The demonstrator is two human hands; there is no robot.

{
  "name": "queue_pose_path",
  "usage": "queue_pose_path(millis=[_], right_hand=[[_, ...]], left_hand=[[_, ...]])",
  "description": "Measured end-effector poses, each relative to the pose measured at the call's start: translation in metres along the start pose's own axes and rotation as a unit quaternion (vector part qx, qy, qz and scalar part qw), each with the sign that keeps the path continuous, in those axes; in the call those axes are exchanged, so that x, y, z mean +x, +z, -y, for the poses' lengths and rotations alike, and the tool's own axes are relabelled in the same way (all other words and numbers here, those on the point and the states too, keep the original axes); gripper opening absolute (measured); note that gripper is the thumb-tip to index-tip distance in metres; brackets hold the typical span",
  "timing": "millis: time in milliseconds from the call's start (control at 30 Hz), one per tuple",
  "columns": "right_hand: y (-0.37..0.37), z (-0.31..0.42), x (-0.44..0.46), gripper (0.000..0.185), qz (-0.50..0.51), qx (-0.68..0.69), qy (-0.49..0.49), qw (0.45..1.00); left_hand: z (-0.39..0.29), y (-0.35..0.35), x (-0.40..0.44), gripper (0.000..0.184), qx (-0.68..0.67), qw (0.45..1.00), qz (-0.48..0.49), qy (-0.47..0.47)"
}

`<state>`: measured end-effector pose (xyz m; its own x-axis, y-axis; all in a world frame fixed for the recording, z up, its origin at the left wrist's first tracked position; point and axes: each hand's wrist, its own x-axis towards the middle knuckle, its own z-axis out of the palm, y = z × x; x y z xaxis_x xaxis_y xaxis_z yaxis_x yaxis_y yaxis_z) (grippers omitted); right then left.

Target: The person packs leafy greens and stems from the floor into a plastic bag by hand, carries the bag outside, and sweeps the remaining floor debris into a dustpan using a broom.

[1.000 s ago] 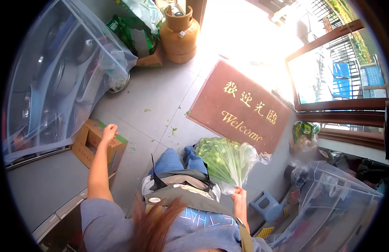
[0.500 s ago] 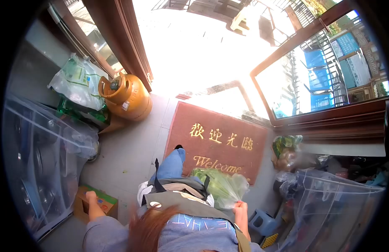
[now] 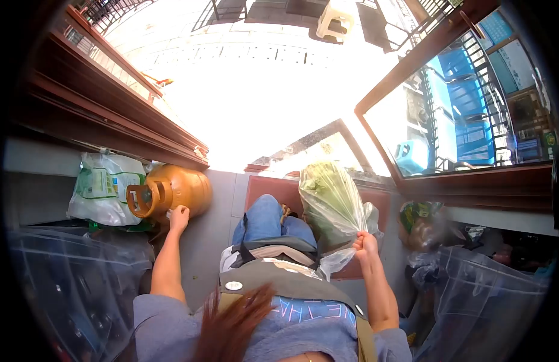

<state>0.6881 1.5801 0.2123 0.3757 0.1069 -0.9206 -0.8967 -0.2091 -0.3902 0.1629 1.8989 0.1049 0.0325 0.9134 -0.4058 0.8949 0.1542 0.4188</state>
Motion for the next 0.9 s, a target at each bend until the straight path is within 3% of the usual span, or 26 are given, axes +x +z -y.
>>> queue_pose_path(millis=[33,100,200,233,300,367,433,467,767,800,900], right_hand=[[0.031,0.024,0.000,0.021,0.010,-0.026,-0.008,1.000],[0.095,0.069,0.003,0.020,0.034,-0.080,-0.015,0.996],[0.184,0.113,0.023,0.018,0.078,-0.143,-0.007,0.987],[0.216,0.124,0.029,0.018,0.100,-0.159,-0.005,0.982],[0.284,0.156,0.033,0.016,0.115,-0.175,0.001,0.978],[0.333,0.180,0.035,0.016,0.105,-0.203,0.028,0.973],[0.369,0.198,0.052,0.017,0.113,-0.216,0.035,0.969],[0.388,0.208,0.056,0.017,0.113,-0.218,0.043,0.968],[0.572,0.301,0.154,0.024,0.249,-0.261,0.060,0.931],[0.591,0.317,0.165,0.022,0.273,-0.259,0.101,0.921],[0.640,0.336,0.263,0.020,0.284,-0.281,0.095,0.912]], left_hand=[[0.024,0.005,-0.003,0.023,0.028,0.998,-0.038,0.028],[0.048,0.003,-0.021,0.019,-0.134,0.979,-0.026,-0.150],[0.052,-0.005,-0.065,0.016,-0.305,0.868,-0.056,-0.387],[0.071,0.014,-0.070,0.017,-0.302,0.820,-0.073,-0.481],[0.055,0.027,-0.082,0.017,-0.295,0.773,-0.087,-0.555],[0.106,0.092,-0.083,0.016,-0.288,0.709,-0.063,-0.641],[0.062,0.101,-0.092,0.017,-0.348,0.766,-0.012,-0.540],[0.042,0.108,-0.087,0.016,-0.372,0.770,-0.016,-0.518],[-0.075,0.178,0.031,0.013,-0.461,0.737,-0.117,-0.480],[-0.088,0.195,0.051,0.013,-0.472,0.734,-0.128,-0.471],[-0.127,0.257,0.128,0.013,-0.521,0.721,-0.164,-0.426]])
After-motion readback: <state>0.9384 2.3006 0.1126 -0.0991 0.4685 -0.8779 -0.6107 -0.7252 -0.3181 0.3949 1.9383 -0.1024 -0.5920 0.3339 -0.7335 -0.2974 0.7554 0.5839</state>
